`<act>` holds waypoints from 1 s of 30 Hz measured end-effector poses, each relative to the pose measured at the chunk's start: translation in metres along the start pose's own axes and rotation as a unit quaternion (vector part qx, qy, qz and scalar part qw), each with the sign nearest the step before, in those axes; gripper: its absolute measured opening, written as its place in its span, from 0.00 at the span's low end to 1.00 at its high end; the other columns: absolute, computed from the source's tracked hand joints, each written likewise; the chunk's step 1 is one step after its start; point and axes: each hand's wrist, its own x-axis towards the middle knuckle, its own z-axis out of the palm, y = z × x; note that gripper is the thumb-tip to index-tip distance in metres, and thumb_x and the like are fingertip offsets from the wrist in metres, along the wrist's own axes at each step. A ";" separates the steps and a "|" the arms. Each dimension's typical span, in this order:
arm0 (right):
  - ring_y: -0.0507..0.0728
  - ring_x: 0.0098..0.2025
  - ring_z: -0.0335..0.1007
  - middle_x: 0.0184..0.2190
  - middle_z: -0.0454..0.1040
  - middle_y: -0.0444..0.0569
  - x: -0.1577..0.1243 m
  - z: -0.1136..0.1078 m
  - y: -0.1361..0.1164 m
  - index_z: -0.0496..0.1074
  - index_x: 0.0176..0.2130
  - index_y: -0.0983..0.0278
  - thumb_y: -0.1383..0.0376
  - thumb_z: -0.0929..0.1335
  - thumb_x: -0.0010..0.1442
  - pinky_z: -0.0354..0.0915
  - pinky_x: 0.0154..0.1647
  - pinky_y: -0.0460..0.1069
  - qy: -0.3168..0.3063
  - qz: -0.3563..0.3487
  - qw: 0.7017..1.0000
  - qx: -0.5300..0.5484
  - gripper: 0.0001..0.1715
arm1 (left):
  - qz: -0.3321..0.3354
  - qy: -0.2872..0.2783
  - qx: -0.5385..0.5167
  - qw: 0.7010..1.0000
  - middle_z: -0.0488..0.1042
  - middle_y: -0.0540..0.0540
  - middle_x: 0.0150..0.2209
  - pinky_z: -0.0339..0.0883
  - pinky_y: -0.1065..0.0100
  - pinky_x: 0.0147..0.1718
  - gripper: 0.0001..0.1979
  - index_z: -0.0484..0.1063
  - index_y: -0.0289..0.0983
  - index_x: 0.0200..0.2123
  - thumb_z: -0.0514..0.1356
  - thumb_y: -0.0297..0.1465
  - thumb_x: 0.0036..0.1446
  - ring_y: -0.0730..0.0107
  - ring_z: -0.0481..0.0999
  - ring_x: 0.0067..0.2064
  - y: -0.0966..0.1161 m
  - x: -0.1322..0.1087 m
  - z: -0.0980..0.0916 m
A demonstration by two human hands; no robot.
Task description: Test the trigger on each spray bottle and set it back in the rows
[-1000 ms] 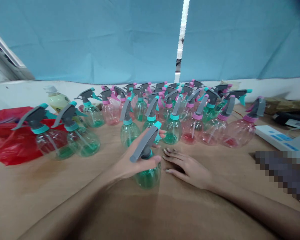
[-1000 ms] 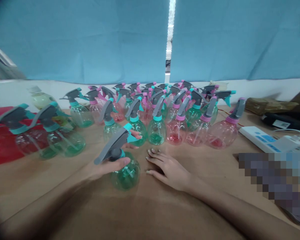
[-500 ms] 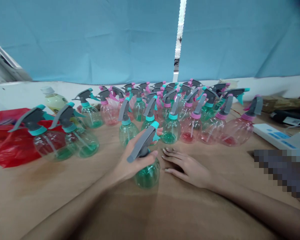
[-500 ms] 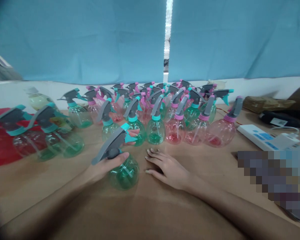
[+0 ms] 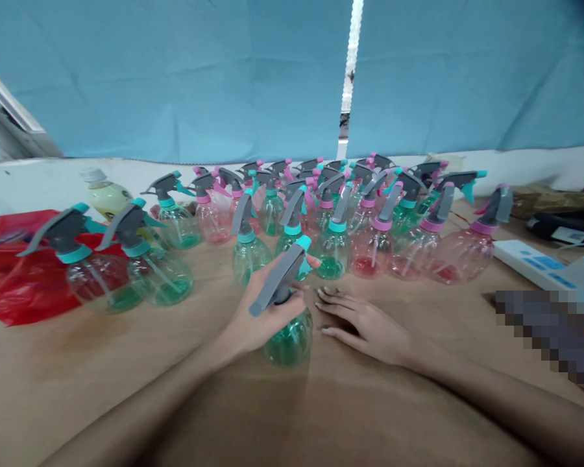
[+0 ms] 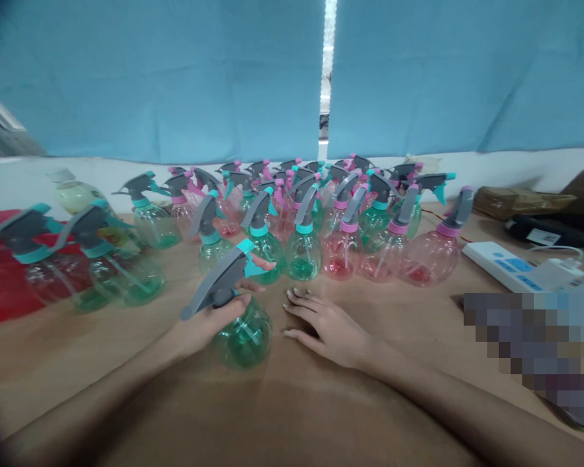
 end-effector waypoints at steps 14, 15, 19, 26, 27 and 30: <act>0.61 0.62 0.57 0.59 0.65 0.52 0.000 -0.001 -0.001 0.63 0.60 0.61 0.53 0.62 0.65 0.57 0.62 0.60 0.011 0.000 1.000 0.021 0.28 | 0.001 0.009 0.025 1.000 0.71 0.53 0.26 0.66 0.68 0.28 0.14 0.71 0.42 0.38 0.53 0.28 0.47 0.68 0.70 0.27 -0.001 -0.001 0.001; 0.61 0.62 0.57 0.59 0.65 0.52 0.000 -0.001 -0.001 0.63 0.60 0.61 0.53 0.62 0.65 0.57 0.62 0.60 0.010 0.000 1.000 0.019 0.28 | 0.003 0.012 0.019 1.000 0.71 0.52 0.27 0.66 0.68 0.29 0.13 0.70 0.41 0.37 0.53 0.28 0.46 0.68 0.71 0.28 0.000 -0.001 0.001; 0.60 0.63 0.56 0.60 0.64 0.52 0.000 0.000 0.000 0.63 0.60 0.62 0.52 0.62 0.64 0.56 0.63 0.60 0.009 0.000 1.000 0.015 0.28 | 0.032 0.015 -0.019 0.999 0.74 0.50 0.32 0.69 0.66 0.35 0.09 0.69 0.40 0.32 0.53 0.27 0.45 0.66 0.74 0.33 0.005 0.000 0.000; 0.60 0.63 0.57 0.60 0.64 0.53 0.000 0.000 -0.001 0.62 0.60 0.63 0.52 0.61 0.65 0.57 0.62 0.60 0.006 0.002 1.000 0.011 0.29 | 0.030 0.003 -0.015 0.999 0.75 0.49 0.36 0.70 0.66 0.39 0.14 0.71 0.40 0.37 0.54 0.26 0.46 0.65 0.75 0.38 0.003 0.002 -0.001; 0.60 0.62 0.57 0.60 0.65 0.53 0.000 0.000 -0.001 0.63 0.60 0.62 0.53 0.61 0.65 0.57 0.62 0.60 0.009 0.001 1.000 0.014 0.28 | 0.023 0.000 -0.012 1.000 0.76 0.49 0.37 0.70 0.66 0.38 0.16 0.71 0.41 0.41 0.54 0.26 0.46 0.65 0.75 0.38 0.002 0.002 -0.001; 0.61 0.62 0.58 0.59 0.65 0.52 0.000 0.000 -0.001 0.63 0.59 0.61 0.53 0.62 0.64 0.57 0.62 0.61 0.014 0.000 1.000 0.022 0.28 | 0.007 -0.004 0.001 1.000 0.77 0.48 0.37 0.71 0.65 0.38 0.22 0.70 0.42 0.48 0.56 0.28 0.48 0.63 0.76 0.39 -0.002 0.001 0.000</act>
